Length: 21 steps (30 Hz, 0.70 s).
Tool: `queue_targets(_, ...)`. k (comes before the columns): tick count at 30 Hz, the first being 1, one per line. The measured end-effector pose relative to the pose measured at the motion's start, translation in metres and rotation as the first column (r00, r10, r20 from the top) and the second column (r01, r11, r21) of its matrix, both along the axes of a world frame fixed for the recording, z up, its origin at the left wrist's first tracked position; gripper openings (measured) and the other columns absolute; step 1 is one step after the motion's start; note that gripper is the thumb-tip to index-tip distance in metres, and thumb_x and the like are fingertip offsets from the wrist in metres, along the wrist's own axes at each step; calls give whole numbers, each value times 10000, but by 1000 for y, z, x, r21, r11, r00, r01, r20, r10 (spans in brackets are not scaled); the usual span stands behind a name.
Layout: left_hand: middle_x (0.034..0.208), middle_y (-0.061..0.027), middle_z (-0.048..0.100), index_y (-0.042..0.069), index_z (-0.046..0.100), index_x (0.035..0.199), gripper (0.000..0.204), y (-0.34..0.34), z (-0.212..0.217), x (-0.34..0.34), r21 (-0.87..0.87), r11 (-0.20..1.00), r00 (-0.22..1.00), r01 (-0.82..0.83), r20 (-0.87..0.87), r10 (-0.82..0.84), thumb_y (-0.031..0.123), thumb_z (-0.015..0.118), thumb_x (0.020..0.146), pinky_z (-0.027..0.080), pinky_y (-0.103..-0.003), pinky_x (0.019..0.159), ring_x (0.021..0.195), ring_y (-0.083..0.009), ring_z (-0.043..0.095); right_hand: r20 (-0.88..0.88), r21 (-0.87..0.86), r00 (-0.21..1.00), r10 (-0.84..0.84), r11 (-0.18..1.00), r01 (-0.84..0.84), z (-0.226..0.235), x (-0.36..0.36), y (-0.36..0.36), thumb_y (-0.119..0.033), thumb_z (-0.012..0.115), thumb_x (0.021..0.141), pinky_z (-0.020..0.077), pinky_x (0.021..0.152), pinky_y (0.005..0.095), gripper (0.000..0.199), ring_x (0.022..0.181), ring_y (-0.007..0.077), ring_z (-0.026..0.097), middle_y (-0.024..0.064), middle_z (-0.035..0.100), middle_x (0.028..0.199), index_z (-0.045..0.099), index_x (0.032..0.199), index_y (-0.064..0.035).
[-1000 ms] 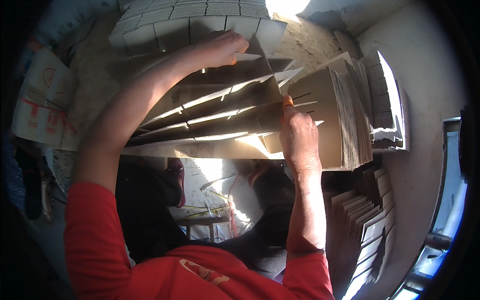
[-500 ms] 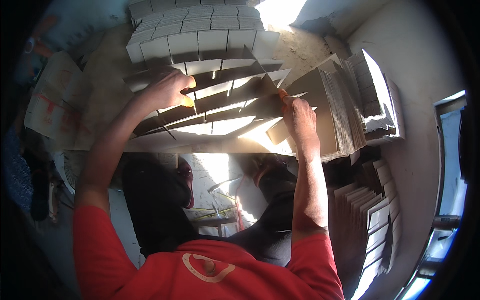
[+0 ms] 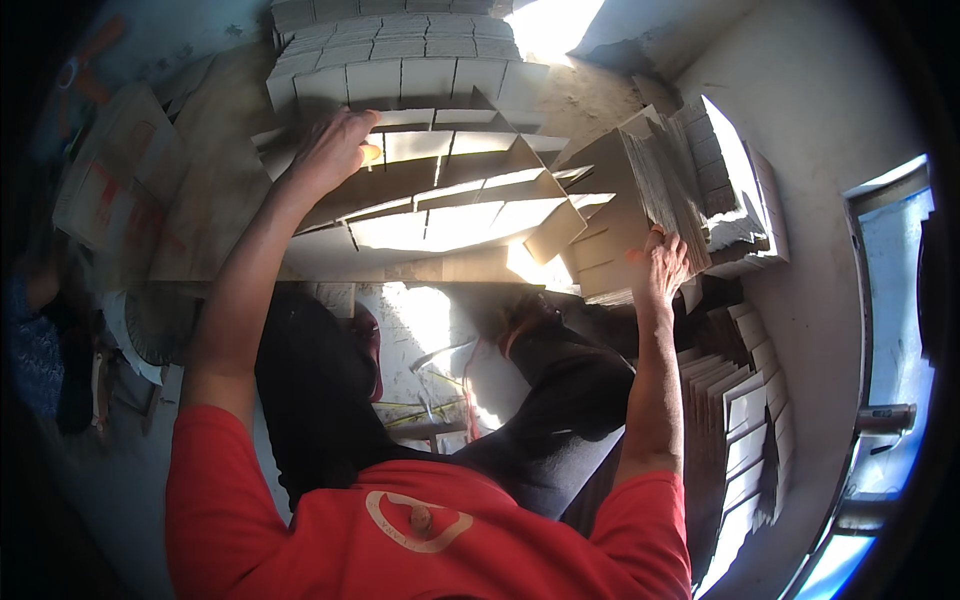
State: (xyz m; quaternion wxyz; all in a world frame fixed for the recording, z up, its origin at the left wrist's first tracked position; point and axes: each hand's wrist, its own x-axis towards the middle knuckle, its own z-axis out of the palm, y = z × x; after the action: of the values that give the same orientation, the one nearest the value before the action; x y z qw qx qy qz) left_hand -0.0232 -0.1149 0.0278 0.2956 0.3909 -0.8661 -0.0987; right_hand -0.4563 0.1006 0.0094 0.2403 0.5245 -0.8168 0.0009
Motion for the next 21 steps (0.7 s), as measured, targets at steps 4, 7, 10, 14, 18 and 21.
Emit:
queue_targets(4, 892, -202, 637, -3, 626, 1088, 348, 60, 38, -11, 41, 999, 998, -21, 67, 18, 174, 698, 796, 477, -413, 780, 909, -368, 597, 100, -192, 983, 154, 972, -133, -6, -26, -1, -155, 694, 751, 490, 789, 450, 319, 948, 351, 587, 149, 620, 978, 568, 1025, -50)
queue_targets(7, 696, -216, 566, -36, 612, 878, 216, 65, 26, -20, 154, 988, 987, 17, 156, -41, 146, 687, 790, 453, -432, 706, 740, -362, 579, 196, -209, 978, 70, 978, -28, -1, -24, -5, -171, 679, 761, 491, 793, 452, 296, 951, 353, 584, 146, 617, 995, 555, 1009, -66)
queue_targets(10, 614, -236, 442, -50, 450, 658, 221, 42, -7, -12, 339, 922, 977, 188, 27, -210, 41, 622, 762, 403, -428, 589, 595, -347, 515, 423, -301, 898, 118, 953, 17, 26, 1, -3, -217, 637, 841, 472, 760, 482, 284, 890, 393, 611, 201, 645, 928, 505, 1032, -55)
queue_targets(14, 614, -228, 364, -20, 381, 611, 218, 46, 6, -24, 152, 983, 993, 107, 26, -113, -16, 579, 701, 359, -424, 534, 542, -343, 440, 333, -534, 894, 300, 842, -84, 56, 9, 11, -164, 578, 930, 492, 675, 459, 226, 813, 439, 630, 254, 652, 908, 476, 1097, -52)
queue_targets(18, 653, -227, 430, -19, 428, 643, 211, 29, -6, -14, 194, 972, 979, 131, 127, -158, 39, 621, 706, 385, -444, 586, 617, -349, 509, 241, -683, 867, 437, 711, -169, 97, 31, 8, -162, 615, 925, 516, 712, 353, 296, 799, 291, 670, 185, 678, 945, 531, 1183, -43)
queue_targets(21, 835, -210, 614, -18, 561, 790, 201, 35, 30, -29, 236, 971, 938, -32, 342, -52, 159, 655, 772, 460, -460, 748, 883, -389, 607, 439, -796, 755, 487, 600, 75, 135, 60, 12, -99, 665, 884, 498, 768, 259, 347, 831, 134, 647, 106, 701, 911, 538, 1192, 1)
